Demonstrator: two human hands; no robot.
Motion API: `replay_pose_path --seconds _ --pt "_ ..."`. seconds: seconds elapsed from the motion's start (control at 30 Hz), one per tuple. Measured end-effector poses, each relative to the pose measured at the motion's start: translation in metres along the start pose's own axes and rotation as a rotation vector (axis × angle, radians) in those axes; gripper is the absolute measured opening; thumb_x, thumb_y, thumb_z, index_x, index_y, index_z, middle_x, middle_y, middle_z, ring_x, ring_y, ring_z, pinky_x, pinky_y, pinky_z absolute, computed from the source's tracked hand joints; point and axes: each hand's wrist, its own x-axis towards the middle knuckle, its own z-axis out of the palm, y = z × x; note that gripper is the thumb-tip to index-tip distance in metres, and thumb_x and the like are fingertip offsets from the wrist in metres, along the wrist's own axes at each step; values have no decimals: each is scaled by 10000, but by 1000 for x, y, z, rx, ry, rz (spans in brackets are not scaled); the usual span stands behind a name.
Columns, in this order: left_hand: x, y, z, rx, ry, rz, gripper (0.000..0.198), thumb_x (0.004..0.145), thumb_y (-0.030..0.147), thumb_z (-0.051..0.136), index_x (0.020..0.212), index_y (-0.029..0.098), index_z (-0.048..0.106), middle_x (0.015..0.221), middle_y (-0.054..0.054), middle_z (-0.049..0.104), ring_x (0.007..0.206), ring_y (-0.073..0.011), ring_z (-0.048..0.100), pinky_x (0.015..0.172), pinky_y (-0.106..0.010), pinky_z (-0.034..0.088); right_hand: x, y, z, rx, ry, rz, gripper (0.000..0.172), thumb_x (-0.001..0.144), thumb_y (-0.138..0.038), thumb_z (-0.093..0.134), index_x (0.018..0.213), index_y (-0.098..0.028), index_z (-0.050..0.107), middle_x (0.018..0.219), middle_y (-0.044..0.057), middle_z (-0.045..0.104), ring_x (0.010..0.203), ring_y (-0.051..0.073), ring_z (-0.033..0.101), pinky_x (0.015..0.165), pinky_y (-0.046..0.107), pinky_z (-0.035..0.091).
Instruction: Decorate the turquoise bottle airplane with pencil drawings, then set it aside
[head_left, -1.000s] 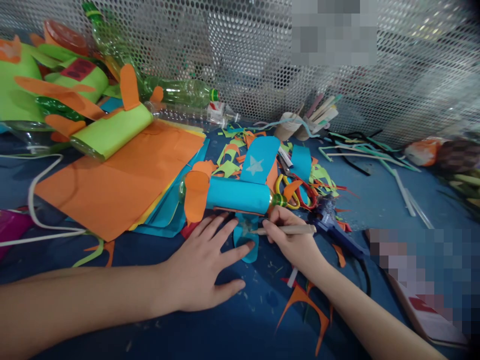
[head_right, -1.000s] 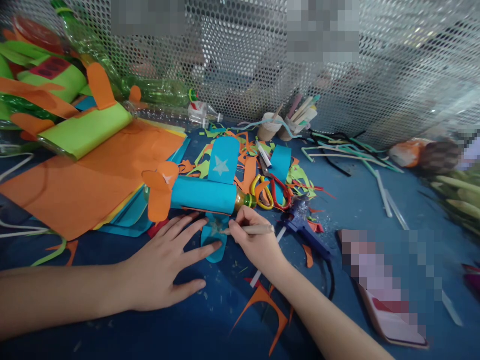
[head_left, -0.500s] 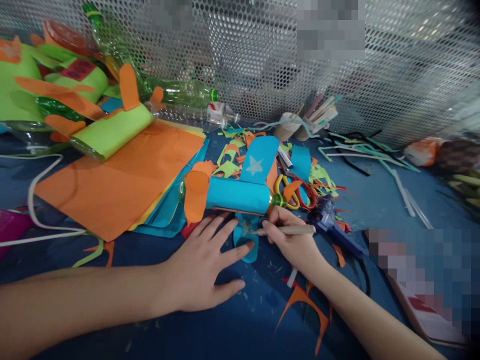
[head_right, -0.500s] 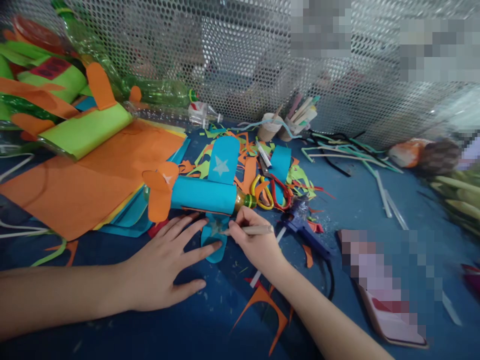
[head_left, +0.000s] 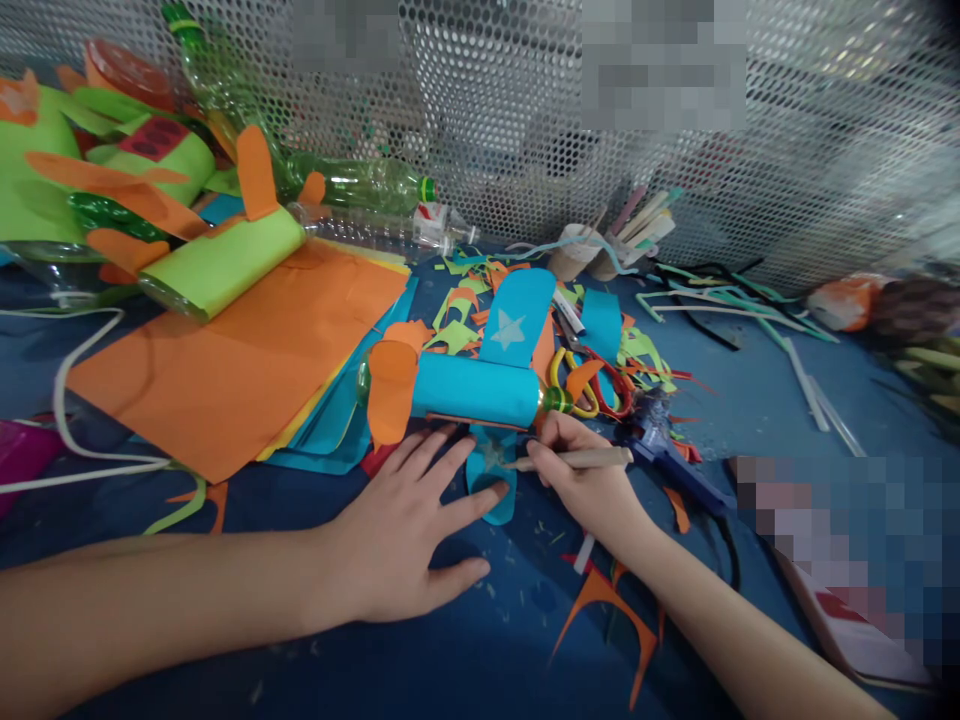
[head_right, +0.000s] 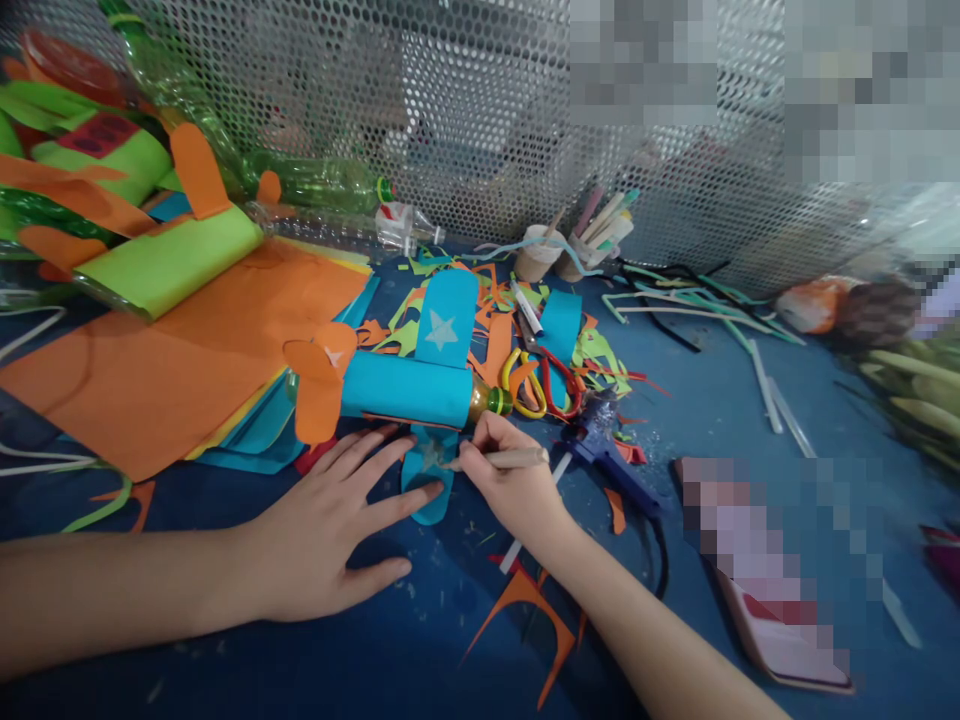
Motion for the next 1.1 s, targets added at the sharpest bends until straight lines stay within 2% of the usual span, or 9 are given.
replay_pose_path --seconds 0.17,0.5,1.1 --pt "0 0 1 -8 21 -12 609 862 576 474 1419 363 352 1464 -100 322 1313 -415 303 1017 -624 304 0 0 0 -4 8 4 247 814 -261 530 625 -232 373 485 -72 375 436 91 334 434 243 257" --pt "0 0 -1 6 9 -6 599 871 568 463 1419 351 356 1448 -145 324 1299 -438 321 980 -646 332 0 -1 0 -3 20 13 247 787 -250 529 608 -235 360 482 -76 359 432 89 328 434 236 268" --pt "0 1 -1 -24 4 -15 599 865 570 475 1413 356 362 1462 -114 318 1318 -417 302 1014 -633 309 1 -2 -1 -10 44 25 261 782 -262 542 607 -235 350 470 -78 328 423 91 306 430 244 231"
